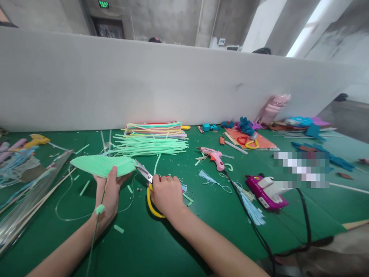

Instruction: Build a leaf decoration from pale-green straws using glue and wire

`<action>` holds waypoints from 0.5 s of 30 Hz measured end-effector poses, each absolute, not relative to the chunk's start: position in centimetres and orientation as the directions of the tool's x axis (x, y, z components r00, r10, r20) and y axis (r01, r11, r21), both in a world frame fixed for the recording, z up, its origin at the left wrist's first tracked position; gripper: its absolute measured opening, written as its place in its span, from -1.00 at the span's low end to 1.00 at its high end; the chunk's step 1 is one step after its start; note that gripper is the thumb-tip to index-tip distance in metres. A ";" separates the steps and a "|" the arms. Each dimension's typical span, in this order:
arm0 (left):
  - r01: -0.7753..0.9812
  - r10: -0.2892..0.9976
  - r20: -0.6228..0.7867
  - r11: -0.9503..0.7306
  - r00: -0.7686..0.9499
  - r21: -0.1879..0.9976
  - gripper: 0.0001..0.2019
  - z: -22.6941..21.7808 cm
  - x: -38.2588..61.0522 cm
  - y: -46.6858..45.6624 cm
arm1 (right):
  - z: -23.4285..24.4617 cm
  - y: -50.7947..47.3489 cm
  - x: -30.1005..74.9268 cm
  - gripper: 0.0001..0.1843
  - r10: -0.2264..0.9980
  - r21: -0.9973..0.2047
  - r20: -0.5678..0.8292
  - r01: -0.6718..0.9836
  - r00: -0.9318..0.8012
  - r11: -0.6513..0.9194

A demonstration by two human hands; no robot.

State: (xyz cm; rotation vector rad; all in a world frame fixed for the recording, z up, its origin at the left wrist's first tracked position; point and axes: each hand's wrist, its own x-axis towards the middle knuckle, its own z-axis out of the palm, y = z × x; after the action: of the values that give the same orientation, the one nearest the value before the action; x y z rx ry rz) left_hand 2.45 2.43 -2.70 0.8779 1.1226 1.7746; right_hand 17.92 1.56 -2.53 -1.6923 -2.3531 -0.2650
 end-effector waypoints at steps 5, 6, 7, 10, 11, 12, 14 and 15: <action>-0.294 0.895 0.094 -0.240 -0.436 0.925 -0.37 -2.5 2.6 2.2 | -2.5 1.4 17.7 -0.77 0.931 0.000 0.217 0.954 -0.293 0.300; -0.291 0.899 0.089 -0.231 -0.428 0.928 -0.37 -2.5 2.6 2.2 | -2.5 1.3 17.6 -0.78 0.936 -0.003 0.199 0.954 -0.292 0.298; -0.287 0.902 0.086 -0.223 -0.422 0.931 -0.36 -2.6 2.7 2.2 | -2.5 1.3 17.6 -0.79 0.938 -0.007 0.182 0.954 -0.294 0.300; -0.296 0.903 0.083 -0.223 -0.421 0.929 -0.33 -2.4 2.7 2.2 | -2.2 1.6 17.8 -0.82 0.945 -0.032 0.171 0.957 -0.280 0.289; -0.305 0.901 0.091 -0.236 -0.424 0.923 -0.33 -2.3 2.7 2.2 | -2.1 1.7 18.1 -0.80 0.950 -0.050 0.183 0.962 -0.254 0.267; -0.316 0.900 0.104 -0.254 -0.423 0.914 -0.34 -2.0 2.6 2.3 | -1.9 1.9 18.4 -0.76 0.956 -0.074 0.201 0.969 -0.215 0.234; -0.343 0.905 0.130 -0.282 -0.405 0.896 -0.37 -1.4 2.0 2.4 | -1.6 2.4 19.2 -0.68 0.966 -0.136 0.232 0.979 -0.116 0.150; -0.359 0.915 0.138 -0.283 -0.380 0.889 -0.40 -1.1 1.5 2.5 | -1.6 2.7 19.8 -0.66 0.969 -0.167 0.238 0.980 -0.069 0.111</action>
State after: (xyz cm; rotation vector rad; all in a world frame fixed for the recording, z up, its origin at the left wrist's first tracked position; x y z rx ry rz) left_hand 1.54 2.52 -1.10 0.8489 1.0092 1.7999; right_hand 19.76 2.65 -1.56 -1.9185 -2.1049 -0.0537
